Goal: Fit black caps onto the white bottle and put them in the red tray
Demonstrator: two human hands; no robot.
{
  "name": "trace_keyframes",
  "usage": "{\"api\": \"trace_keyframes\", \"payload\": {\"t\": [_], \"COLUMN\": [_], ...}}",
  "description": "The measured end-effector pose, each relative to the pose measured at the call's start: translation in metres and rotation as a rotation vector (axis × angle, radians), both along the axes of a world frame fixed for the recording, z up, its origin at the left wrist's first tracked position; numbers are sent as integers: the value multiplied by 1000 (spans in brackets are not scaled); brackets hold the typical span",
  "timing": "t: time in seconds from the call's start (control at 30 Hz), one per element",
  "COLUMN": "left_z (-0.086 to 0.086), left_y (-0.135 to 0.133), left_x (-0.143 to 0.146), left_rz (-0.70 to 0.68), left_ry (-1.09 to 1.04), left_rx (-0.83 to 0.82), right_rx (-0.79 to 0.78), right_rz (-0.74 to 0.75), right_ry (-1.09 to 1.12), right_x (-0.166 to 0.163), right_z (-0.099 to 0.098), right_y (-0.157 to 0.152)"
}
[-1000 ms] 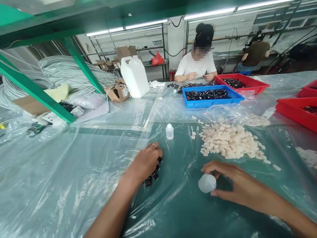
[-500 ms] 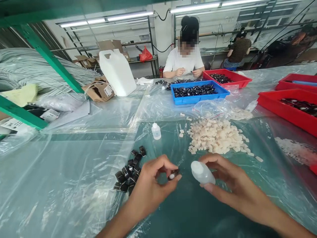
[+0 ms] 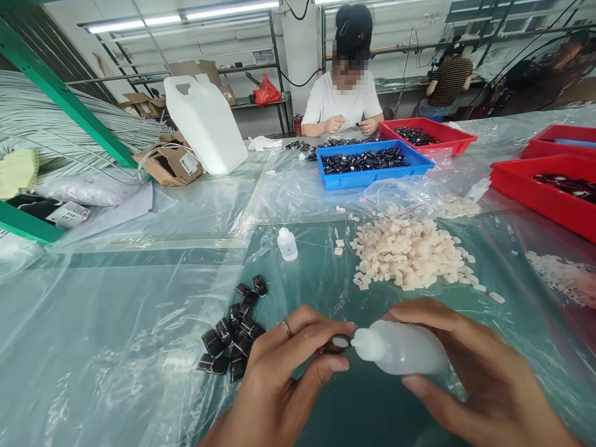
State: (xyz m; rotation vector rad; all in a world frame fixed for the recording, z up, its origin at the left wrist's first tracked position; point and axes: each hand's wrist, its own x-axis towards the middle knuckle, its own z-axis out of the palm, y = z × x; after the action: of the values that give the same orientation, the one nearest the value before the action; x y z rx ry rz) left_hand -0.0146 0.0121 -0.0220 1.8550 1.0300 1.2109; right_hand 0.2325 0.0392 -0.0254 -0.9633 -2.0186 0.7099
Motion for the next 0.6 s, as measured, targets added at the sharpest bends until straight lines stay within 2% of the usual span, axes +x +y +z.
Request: {"api": "trace_keyframes", "payload": {"t": [0.17,0.3,0.47,0.6], "left_z": [-1,-1,0,-1], "left_y": [-2,-2,-4,-4], "left_x": [-5,-7,-3,1], "left_rz": [74,45,77,92], "left_ry": [170,269,193,149], "left_rx": [57,98,54,34], "right_rx": [54,82,170,230], "right_rz": [-17,-98,-107,-125], "right_ry": [21,-31,-59,-69], "right_x": [-1,-9,-11,0], "right_z": [6,14,20,14], "right_y": [1,7,10,-3]}}
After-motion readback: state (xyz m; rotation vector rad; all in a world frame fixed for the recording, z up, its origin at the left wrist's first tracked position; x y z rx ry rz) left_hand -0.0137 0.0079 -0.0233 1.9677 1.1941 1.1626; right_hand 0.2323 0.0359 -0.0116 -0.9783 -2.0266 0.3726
